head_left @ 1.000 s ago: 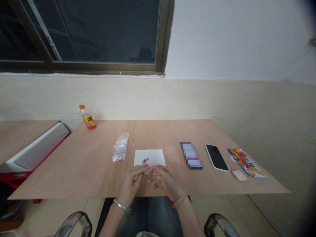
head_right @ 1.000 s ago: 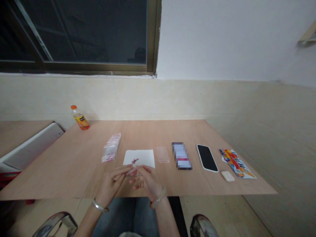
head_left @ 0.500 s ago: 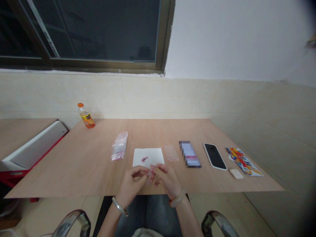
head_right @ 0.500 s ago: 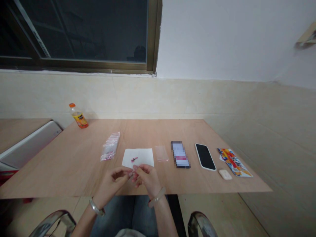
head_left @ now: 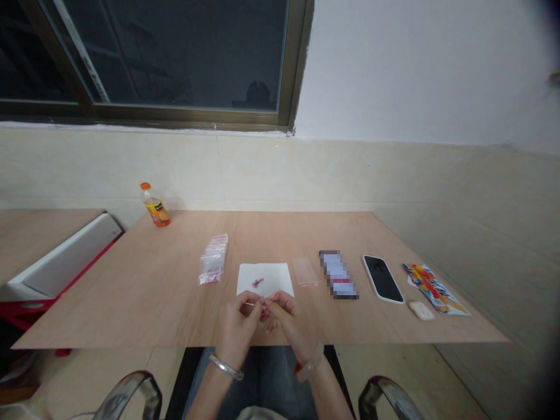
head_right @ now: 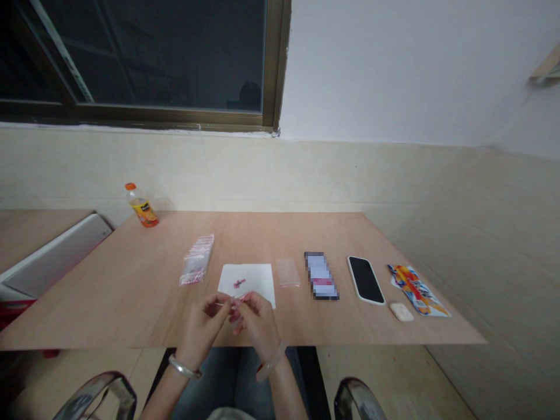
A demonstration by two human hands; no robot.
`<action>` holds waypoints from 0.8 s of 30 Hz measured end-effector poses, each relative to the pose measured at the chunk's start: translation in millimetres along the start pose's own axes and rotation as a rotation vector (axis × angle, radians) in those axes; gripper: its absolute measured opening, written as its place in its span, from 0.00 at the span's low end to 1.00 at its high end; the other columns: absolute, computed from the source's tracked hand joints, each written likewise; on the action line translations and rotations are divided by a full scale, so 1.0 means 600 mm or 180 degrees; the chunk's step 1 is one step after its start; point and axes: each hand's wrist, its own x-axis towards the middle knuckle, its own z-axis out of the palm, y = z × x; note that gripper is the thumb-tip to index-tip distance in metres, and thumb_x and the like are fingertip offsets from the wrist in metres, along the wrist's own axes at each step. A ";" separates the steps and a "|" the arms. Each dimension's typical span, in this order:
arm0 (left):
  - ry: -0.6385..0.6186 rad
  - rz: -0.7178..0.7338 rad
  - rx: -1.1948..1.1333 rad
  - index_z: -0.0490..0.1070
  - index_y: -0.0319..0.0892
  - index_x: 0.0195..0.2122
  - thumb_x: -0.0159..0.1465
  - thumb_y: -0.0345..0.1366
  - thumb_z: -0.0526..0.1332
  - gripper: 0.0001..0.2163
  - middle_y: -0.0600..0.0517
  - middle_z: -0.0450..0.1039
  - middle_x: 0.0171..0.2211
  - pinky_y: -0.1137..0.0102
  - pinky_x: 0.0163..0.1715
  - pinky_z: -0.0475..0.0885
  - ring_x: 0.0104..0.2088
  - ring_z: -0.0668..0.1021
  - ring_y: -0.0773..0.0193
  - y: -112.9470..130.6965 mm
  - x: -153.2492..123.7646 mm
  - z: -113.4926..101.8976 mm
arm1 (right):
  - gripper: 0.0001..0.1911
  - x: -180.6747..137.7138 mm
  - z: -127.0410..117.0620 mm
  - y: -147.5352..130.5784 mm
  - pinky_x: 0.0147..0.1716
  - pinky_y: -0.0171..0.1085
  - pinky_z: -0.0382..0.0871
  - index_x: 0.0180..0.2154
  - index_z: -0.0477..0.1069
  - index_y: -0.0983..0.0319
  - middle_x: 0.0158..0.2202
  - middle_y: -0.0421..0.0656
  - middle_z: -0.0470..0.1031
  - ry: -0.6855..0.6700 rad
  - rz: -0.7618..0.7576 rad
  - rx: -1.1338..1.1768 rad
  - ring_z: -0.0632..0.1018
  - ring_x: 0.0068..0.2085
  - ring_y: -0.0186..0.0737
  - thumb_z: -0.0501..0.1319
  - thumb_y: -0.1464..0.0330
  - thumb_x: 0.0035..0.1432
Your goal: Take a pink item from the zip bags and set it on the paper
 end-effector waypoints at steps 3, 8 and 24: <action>0.0260 0.0002 0.0406 0.70 0.39 0.27 0.58 0.40 0.56 0.11 0.50 0.74 0.21 0.72 0.24 0.70 0.22 0.77 0.63 -0.005 -0.003 0.011 | 0.18 0.004 0.008 0.017 0.17 0.30 0.64 0.25 0.65 0.62 0.21 0.37 0.67 0.0153 -0.0139 -0.0168 0.70 0.21 0.32 0.62 0.53 0.47; 0.0462 -0.0020 0.0592 0.70 0.39 0.28 0.59 0.41 0.55 0.11 0.48 0.75 0.22 0.72 0.21 0.69 0.23 0.78 0.60 -0.004 -0.006 0.024 | 0.16 0.004 0.016 0.028 0.19 0.31 0.65 0.25 0.62 0.61 0.22 0.36 0.66 0.0406 -0.0193 -0.0306 0.69 0.21 0.31 0.59 0.55 0.49; 0.0361 0.0082 0.0342 0.71 0.40 0.33 0.60 0.42 0.55 0.11 0.46 0.77 0.31 0.70 0.27 0.73 0.29 0.79 0.60 -0.013 -0.007 0.035 | 0.13 0.011 0.008 0.039 0.23 0.33 0.67 0.24 0.62 0.60 0.24 0.39 0.68 0.0717 -0.0283 -0.0393 0.72 0.27 0.37 0.59 0.57 0.49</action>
